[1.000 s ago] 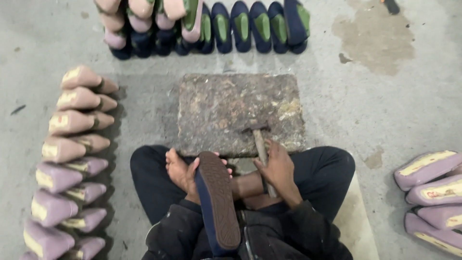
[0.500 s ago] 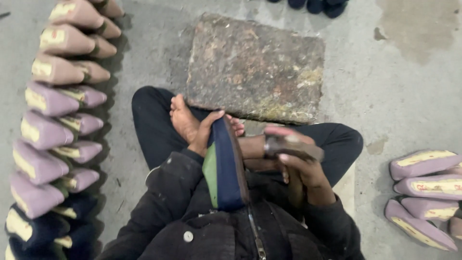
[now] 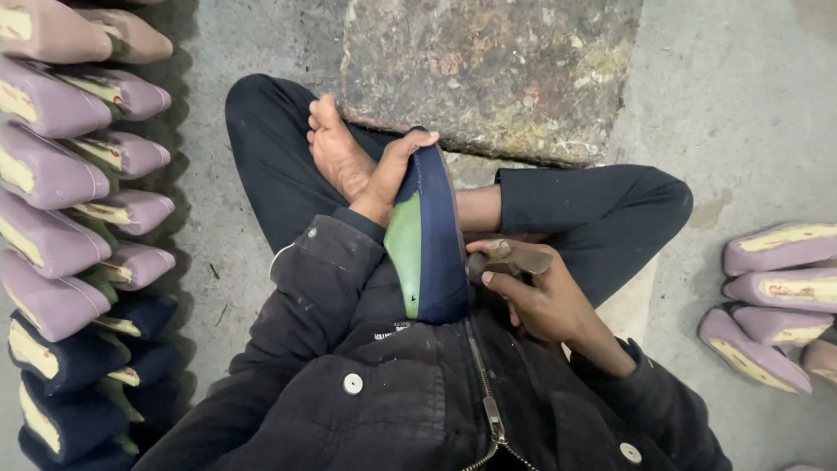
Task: The person sits on the floor and uses a hammer to smooth the edges and soles of several shoes. They handle blue and pink shoes, striking the sides and bottom surfaces against a stone block to flatten or shape them.
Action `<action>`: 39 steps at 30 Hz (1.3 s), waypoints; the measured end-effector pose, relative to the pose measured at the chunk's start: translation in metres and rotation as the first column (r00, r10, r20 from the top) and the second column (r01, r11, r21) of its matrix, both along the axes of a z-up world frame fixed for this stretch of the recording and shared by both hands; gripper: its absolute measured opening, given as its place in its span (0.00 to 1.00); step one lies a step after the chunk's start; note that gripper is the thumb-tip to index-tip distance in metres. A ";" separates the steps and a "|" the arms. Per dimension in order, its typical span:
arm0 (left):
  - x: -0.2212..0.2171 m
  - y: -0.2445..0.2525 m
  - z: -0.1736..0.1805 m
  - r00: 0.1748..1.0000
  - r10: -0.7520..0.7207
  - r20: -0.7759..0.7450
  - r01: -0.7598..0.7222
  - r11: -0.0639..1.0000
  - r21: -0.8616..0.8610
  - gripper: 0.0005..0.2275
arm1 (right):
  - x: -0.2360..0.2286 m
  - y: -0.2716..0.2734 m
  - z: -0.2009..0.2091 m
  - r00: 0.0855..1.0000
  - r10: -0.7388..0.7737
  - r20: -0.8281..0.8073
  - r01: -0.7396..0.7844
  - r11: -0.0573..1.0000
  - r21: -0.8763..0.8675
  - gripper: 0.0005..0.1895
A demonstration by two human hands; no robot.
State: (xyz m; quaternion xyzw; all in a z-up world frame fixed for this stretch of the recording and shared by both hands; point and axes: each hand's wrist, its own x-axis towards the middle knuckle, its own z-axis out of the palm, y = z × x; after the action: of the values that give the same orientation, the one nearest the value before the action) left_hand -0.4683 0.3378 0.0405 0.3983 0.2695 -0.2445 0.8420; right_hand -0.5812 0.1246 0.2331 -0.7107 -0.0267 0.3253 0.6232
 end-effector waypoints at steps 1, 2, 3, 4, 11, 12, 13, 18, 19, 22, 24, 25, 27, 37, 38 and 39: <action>-0.001 0.000 0.003 1.000 0.007 -0.005 -0.007 1.000 -0.017 0.15 | 0.001 0.002 0.003 1.000 0.023 0.006 -0.023 0.999 -0.047 0.23; -0.003 0.000 0.006 1.000 0.014 -0.010 -0.015 0.999 -0.034 0.15 | 0.002 0.005 0.006 0.999 0.047 0.010 -0.046 0.994 -0.094 0.23; -0.003 0.001 0.009 1.000 0.012 -0.015 -0.013 0.999 -0.037 0.15 | 0.001 0.005 0.009 0.999 0.045 0.006 -0.045 0.994 -0.097 0.23; -0.003 0.002 0.012 1.000 0.018 -0.004 -0.018 1.000 -0.012 0.15 | 0.000 0.005 0.012 0.998 0.060 0.019 -0.057 0.991 -0.119 0.23; -0.006 0.001 0.024 0.998 0.032 0.061 -0.036 0.997 0.067 0.14 | -0.009 0.008 0.009 1.000 0.017 -0.025 -0.020 0.992 -0.121 0.22; -0.008 0.000 0.023 0.998 0.030 0.056 -0.034 0.997 0.064 0.14 | -0.009 0.009 0.010 0.999 0.016 -0.029 -0.019 0.992 -0.123 0.22; -0.009 0.000 0.022 0.997 0.039 0.069 -0.043 0.997 0.068 0.14 | -0.008 0.012 0.012 0.999 0.020 -0.041 -0.025 0.992 -0.124 0.22; -0.009 0.004 0.006 0.998 0.017 0.067 -0.024 0.995 0.097 0.14 | 0.005 0.024 0.016 0.999 -0.003 -0.042 -0.003 0.988 -0.152 0.16; -0.007 0.007 0.010 0.998 0.004 0.055 -0.010 0.994 0.108 0.14 | 0.010 0.028 0.015 0.999 -0.033 -0.043 0.027 0.990 -0.139 0.14; -0.006 0.011 0.011 0.999 -0.015 0.030 0.011 0.993 0.119 0.14 | 0.024 0.037 0.014 0.998 -0.058 -0.025 0.054 0.991 -0.125 0.09; -0.003 0.009 0.004 1.000 -0.019 0.023 0.016 0.994 0.110 0.15 | 0.036 0.043 0.012 0.999 -0.051 0.001 0.051 0.990 -0.133 0.08; -0.002 0.008 -0.003 1.000 -0.009 0.014 0.008 0.995 0.097 0.14 | 0.041 0.047 0.010 0.996 -0.086 0.022 0.088 0.990 -0.113 0.06; -0.004 0.007 -0.006 1.000 0.001 0.001 -0.001 0.997 0.082 0.14 | 0.049 0.052 0.001 0.992 -0.120 0.039 0.123 0.988 -0.093 0.08; -0.008 0.005 0.043 0.998 -0.061 0.024 0.053 0.972 0.230 0.18 | 0.112 0.058 -0.047 0.984 -0.172 0.041 0.174 0.982 -0.077 0.05; -0.008 0.003 0.060 0.996 -0.074 0.041 0.062 0.970 0.237 0.18 | 0.120 0.066 -0.037 0.989 -0.144 0.038 0.146 0.987 -0.065 0.12; -0.008 0.004 0.080 0.996 -0.073 0.042 0.061 0.970 0.234 0.18 | 0.130 0.069 -0.034 0.989 -0.143 0.039 0.145 0.987 -0.068 0.12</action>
State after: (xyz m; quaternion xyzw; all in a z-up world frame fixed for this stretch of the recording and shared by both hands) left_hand -0.4765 0.3418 0.1201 0.5089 0.2616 -0.2296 0.7874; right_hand -0.4514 0.1934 0.1989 -0.7379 0.0255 0.2681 0.6189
